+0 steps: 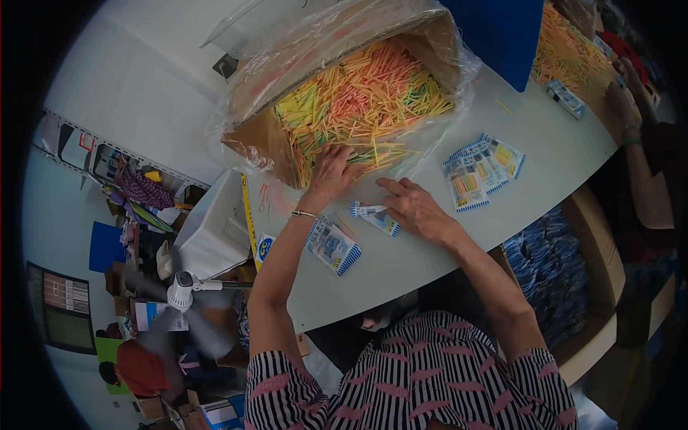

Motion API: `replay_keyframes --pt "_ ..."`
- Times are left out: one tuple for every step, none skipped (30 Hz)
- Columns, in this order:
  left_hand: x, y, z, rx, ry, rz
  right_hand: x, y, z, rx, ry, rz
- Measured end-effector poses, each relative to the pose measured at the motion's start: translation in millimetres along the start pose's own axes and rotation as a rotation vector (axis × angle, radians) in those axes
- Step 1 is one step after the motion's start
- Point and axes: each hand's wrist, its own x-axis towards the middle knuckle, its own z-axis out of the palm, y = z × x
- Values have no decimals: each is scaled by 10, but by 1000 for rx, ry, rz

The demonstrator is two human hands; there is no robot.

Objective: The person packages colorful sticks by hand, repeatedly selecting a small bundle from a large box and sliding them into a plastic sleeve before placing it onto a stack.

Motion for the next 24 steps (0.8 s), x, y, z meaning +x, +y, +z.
replay_keyframes --pt "-5 -24 1 -12 24 22 44 5 7 -100 -167 -24" --pt "-8 -54 -3 -22 50 44 89 17 12 -201 -334 -51" --pt "-20 -51 -39 -18 50 42 110 48 56 -198 -333 -55" --pt "-51 -49 -79 -39 38 24 118 85 130 -246 -299 -90" --pt "-83 -50 -123 -60 26 5 125 113 189 -293 -265 -124" --pt "-107 -63 -168 -57 23 2 145 119 208 -288 -265 -126" --pt "-124 -74 -209 -72 20 -11 159 129 216 -292 -273 -128" --pt "-127 -74 -235 -86 18 -22 165 133 218 -298 -281 -129" --pt "-123 -67 -251 -86 20 -20 172 127 201 -301 -279 -130" --pt "-137 -56 -269 -78 -5 -42 176 117 181 -279 -245 -130" --pt "-146 -49 -284 -70 -29 -67 193 107 166 -256 -213 -133" --pt "-147 -33 -280 -69 -25 -73 220 86 150 -255 -217 -139" --pt "-138 -6 -262 -84 -72 -85 242 60 128 -237 -186 -151" --pt "-117 13 -252 -97 -118 -95 269 38 98 -221 -152 -162" --pt "-104 -4 -224 -97 -114 -94 296 16 64 -225 -152 -166" --pt "-92 -19 -195 -124 -145 -98 313 -10 32 -233 -120 -189" --pt "-82 -34 -163 -152 -179 -102 320 -38 3 -240 -89 -211" --pt "-54 -32 -148 -154 -177 -102 315 -65 -29 -242 -91 -211" --pt "-22 -30 -133 -94 -180 -28 300 -93 -61 -245 -108 -218" --pt "4 -29 -123 -32 -181 47 288 -117 -86 -248 -124 -225" --pt "28 -8 -132 -31 -179 47 269 -144 -103 -249 -124 -228" --pt "50 16 -137 -23 -222 44 238 -173 -117 -249 -125 -225" --pt "73 46 -134 -15 -266 43 205 -195 -128 -250 -127 -220" --pt "92 93 -123 -16 -267 45 176 -211 -136 -251 -126 -217"
